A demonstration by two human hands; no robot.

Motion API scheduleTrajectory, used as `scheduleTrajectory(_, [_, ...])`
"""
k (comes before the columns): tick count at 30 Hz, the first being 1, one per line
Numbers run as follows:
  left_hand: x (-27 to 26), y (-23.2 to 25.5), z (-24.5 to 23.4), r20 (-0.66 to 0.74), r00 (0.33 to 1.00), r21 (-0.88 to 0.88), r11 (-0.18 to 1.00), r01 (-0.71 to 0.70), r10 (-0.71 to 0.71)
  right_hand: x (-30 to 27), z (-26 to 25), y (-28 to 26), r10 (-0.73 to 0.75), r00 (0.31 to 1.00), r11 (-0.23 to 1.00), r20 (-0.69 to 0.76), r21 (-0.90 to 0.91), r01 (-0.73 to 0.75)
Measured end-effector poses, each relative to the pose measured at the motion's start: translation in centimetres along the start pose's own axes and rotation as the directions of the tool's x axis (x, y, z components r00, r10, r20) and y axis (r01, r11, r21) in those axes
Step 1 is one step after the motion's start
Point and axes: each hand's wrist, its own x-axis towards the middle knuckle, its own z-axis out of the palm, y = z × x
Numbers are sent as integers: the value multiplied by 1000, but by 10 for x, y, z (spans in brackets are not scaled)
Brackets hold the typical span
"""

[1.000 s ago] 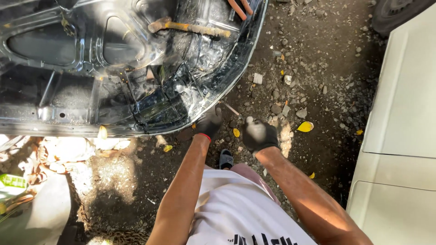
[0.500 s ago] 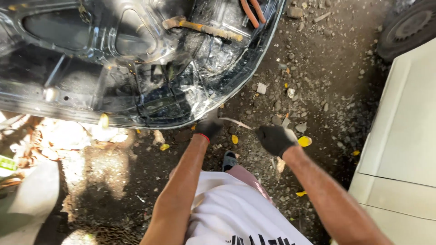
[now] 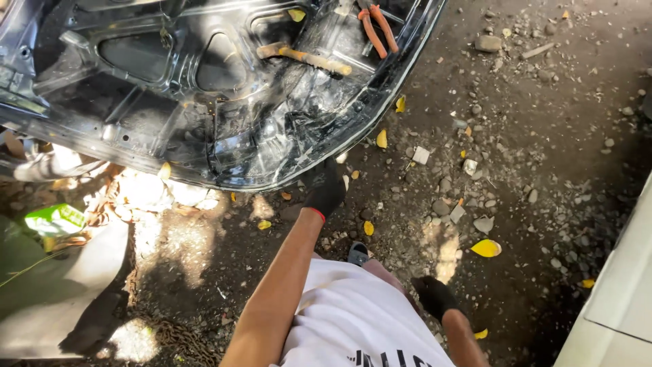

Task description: The person uses a hammer and a metal pry bar to work on a damaged black car bumper lying on the ground. They repeatedly strike the pry bar with the hammer to adjust or remove sections of the bumper's edge.

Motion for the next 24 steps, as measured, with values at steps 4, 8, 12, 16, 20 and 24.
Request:
scheduleTrajectory(4, [19,14,21,13,1000,-114,993,-12,14,0,-7,37,186,972,960,141,183,-210])
scheduleTrajectory(8, [28,-4,44,220,973,-43,996,76,-65,9,-33,44,290,940,914,181,238,-328])
scheduleTrajectory(12, [39,-16,56,267,957,-2,993,119,-114,36,-64,37,243,963,948,116,182,-261])
scheduleTrajectory(16, [41,-20,61,170,982,-160,980,116,-88,25,-114,-16,148,984,972,99,172,-163])
scheduleTrajectory(20, [44,-11,39,375,902,-72,963,259,-215,16,-153,-100,-32,993,971,110,238,5])
scheduleTrajectory(24, [46,-25,49,388,914,-131,974,184,-121,-7,-180,-166,161,971,905,179,365,-218])
